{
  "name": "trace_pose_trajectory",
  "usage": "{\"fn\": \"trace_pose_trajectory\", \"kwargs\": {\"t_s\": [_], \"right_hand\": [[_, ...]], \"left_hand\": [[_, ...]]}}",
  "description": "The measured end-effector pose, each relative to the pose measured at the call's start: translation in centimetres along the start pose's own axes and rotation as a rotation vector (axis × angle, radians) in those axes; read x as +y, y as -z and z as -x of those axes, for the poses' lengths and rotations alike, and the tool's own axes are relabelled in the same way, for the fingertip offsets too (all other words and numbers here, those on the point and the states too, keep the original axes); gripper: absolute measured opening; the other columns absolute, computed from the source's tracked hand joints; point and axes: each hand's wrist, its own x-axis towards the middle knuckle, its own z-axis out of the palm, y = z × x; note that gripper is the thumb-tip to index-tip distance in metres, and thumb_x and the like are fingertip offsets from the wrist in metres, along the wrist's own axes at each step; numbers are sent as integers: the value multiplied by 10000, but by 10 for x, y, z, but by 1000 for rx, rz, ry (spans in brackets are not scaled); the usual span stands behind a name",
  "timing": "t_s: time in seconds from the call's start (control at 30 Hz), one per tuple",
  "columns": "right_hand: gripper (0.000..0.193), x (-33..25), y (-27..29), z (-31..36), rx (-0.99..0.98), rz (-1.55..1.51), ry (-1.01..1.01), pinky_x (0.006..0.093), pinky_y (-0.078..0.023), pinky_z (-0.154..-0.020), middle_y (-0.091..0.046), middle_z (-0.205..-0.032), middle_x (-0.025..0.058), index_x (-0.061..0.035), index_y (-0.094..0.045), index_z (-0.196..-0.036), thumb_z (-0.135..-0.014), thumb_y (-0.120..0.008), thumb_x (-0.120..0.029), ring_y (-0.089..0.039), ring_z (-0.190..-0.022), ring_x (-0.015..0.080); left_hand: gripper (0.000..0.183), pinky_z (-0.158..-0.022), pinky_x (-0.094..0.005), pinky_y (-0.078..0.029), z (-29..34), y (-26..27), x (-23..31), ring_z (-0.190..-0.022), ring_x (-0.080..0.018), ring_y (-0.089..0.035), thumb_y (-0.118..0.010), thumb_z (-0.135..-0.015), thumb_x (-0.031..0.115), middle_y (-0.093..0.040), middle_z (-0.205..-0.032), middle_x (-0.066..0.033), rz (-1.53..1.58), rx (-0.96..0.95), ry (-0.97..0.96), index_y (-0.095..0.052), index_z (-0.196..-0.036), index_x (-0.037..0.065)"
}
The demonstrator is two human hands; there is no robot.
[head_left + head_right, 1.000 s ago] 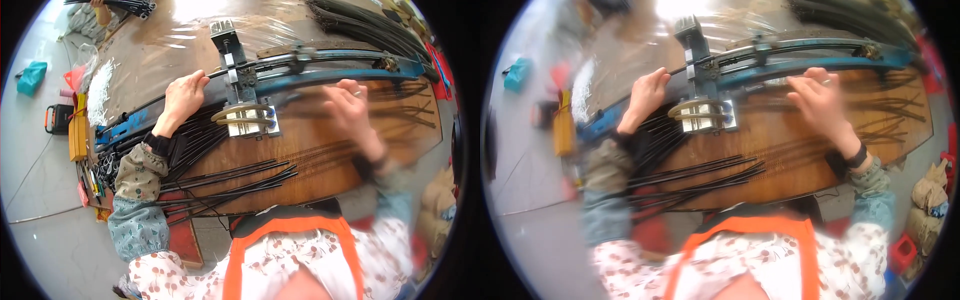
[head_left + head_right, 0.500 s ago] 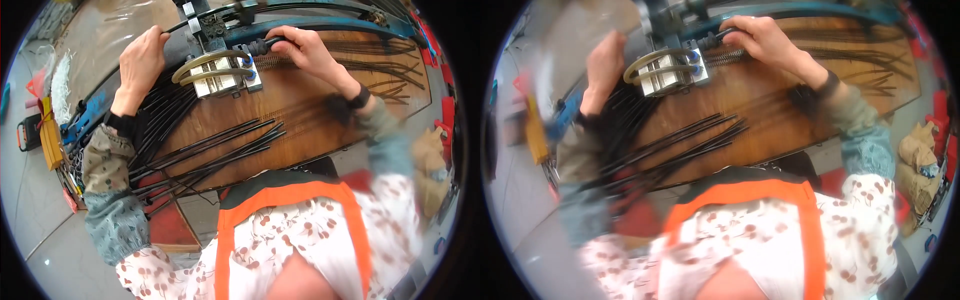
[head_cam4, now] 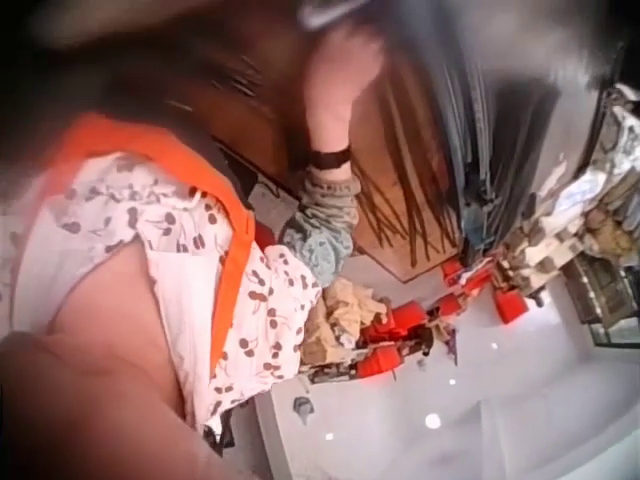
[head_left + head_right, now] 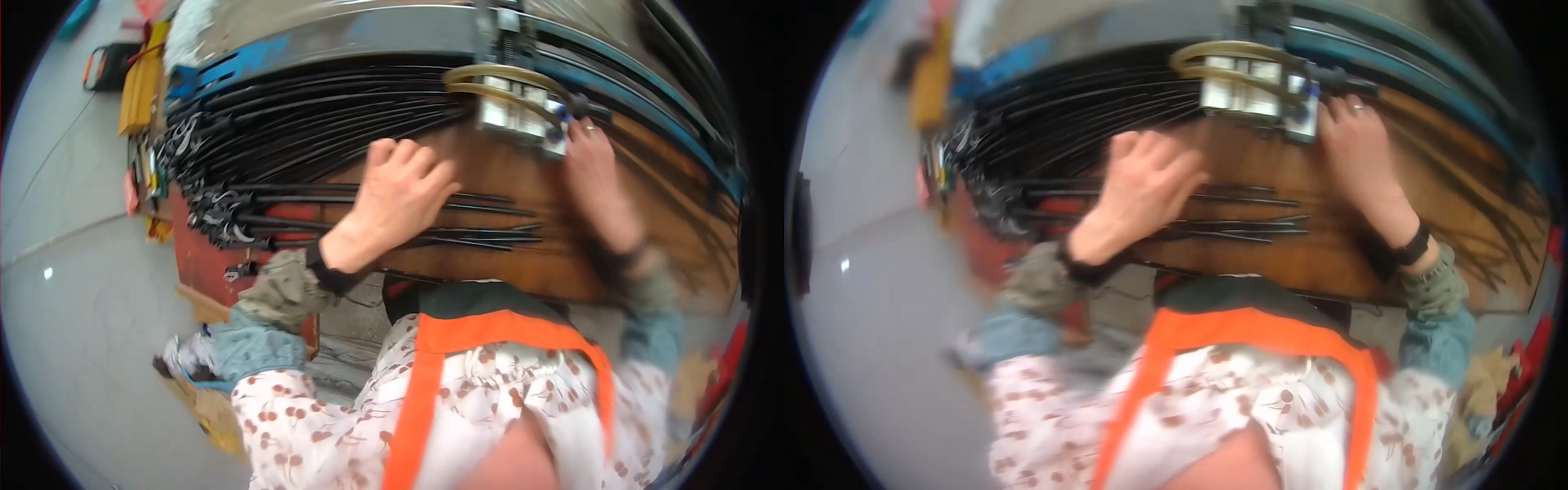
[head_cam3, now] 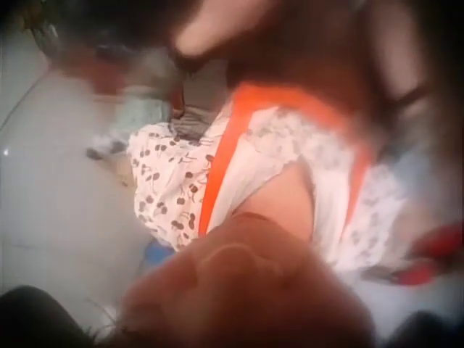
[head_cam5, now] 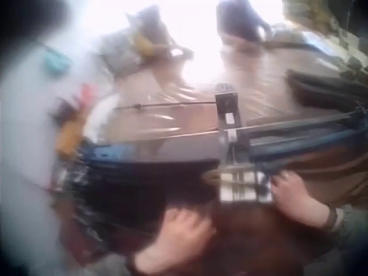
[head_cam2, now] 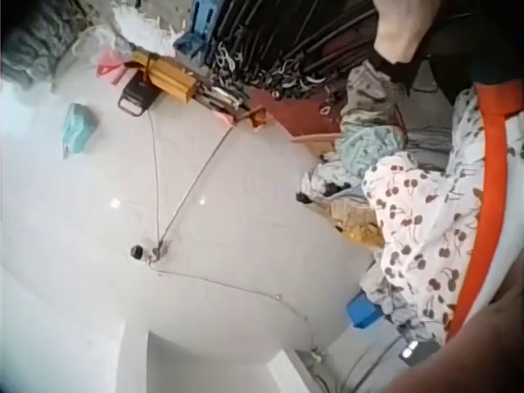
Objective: The person is assembling black cables by aligning them in a metal jig.
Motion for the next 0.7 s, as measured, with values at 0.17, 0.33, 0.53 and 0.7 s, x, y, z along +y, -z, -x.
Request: {"fn": "trace_pose_trajectory", "kwargs": {"t_s": [0.17,0.33,0.53,0.7], "right_hand": [[239,0,42,-18,-337,17,-109,387,-525,-642,-648,-926,116,-57,-625,-1050,-820,-619,-122,-657,-842,282],[160,1,32,-5,-485,-311,-198,452,-518,-629,-654,-810,174,-60,-610,-1005,-864,-594,-134,-660,-749,348],[275,-9,33,-5,-533,-895,-211,473,-532,-743,-675,-921,216,-57,-605,-1124,-854,-628,-103,-651,-848,419],[242,-31,53,-38,-616,-952,-52,455,-531,-754,-682,-960,195,-88,-628,-1147,-915,-616,-153,-656,-870,404]], "left_hand": [[159,-774,-399,-443,-2,11,-44,-875,-256,-561,-737,-811,192,-588,-886,-48,-162,-69,190,-624,-902,128],[208,-754,-402,-456,-20,-3,-81,-901,-260,-576,-750,-798,240,-582,-922,-55,-165,-112,203,-621,-917,128],[207,-767,-397,-456,-17,3,-132,-931,-235,-595,-740,-800,225,-602,-922,-25,-424,-247,248,-617,-943,139],[237,-765,-387,-463,-25,2,-135,-940,-247,-577,-739,-803,234,-577,-959,-45,-162,-134,25,-599,-945,105]]}}
